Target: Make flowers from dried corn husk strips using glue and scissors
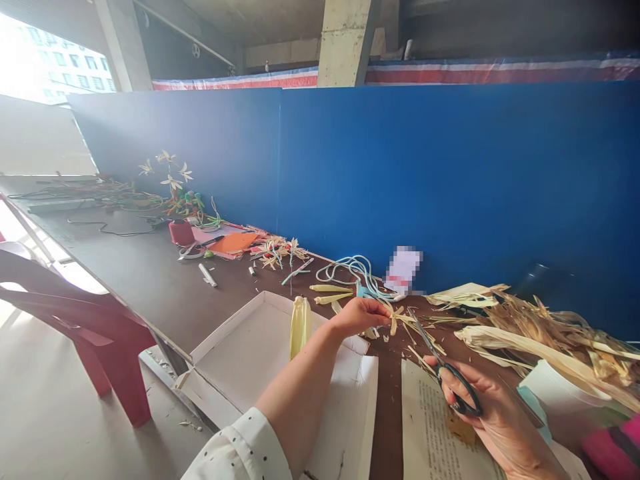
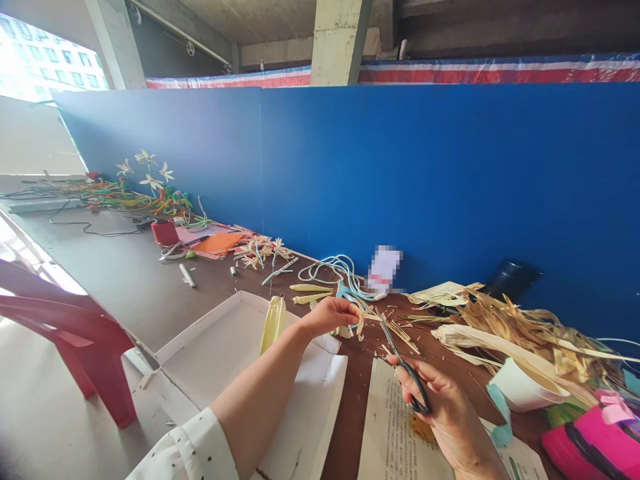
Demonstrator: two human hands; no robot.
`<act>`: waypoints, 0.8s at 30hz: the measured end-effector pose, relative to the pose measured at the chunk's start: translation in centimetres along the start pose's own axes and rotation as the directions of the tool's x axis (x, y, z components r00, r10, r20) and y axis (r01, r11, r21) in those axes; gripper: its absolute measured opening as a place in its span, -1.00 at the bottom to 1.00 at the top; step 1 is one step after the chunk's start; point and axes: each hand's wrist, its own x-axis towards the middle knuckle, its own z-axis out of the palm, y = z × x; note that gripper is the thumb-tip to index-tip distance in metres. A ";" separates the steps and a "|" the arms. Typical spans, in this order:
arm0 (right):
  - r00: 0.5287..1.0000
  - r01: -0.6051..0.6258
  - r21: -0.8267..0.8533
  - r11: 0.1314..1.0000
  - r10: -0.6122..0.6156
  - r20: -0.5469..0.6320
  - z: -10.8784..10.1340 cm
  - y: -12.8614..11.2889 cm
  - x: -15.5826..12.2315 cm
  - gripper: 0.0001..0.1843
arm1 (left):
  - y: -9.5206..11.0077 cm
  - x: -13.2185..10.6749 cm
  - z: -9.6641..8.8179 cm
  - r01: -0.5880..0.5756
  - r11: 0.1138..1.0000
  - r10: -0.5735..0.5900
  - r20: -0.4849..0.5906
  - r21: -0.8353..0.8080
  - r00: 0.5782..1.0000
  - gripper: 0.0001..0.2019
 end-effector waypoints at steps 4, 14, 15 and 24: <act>1.000 -0.009 0.007 1.000 0.009 0.011 -0.1 0.1 0.1 -0.52 | -0.1 0.1 0.0 -0.005 1.000 0.005 0.015 -0.016 1.000 -0.77; 0.999 0.009 0.036 0.999 -0.011 0.049 -0.3 0.2 0.0 -0.53 | -0.4 0.1 -0.1 -0.005 0.999 0.004 0.027 0.042 1.000 -0.76; 0.999 0.005 0.033 0.999 -0.007 0.047 -0.3 0.2 0.0 -0.53 | -0.4 0.1 0.0 -0.008 0.999 0.006 0.031 0.039 0.999 -0.77; 0.999 0.007 0.001 1.000 -0.007 0.031 0.1 0.0 0.0 -0.50 | -0.4 0.0 0.5 0.023 1.000 -0.022 0.041 -0.015 0.999 -0.73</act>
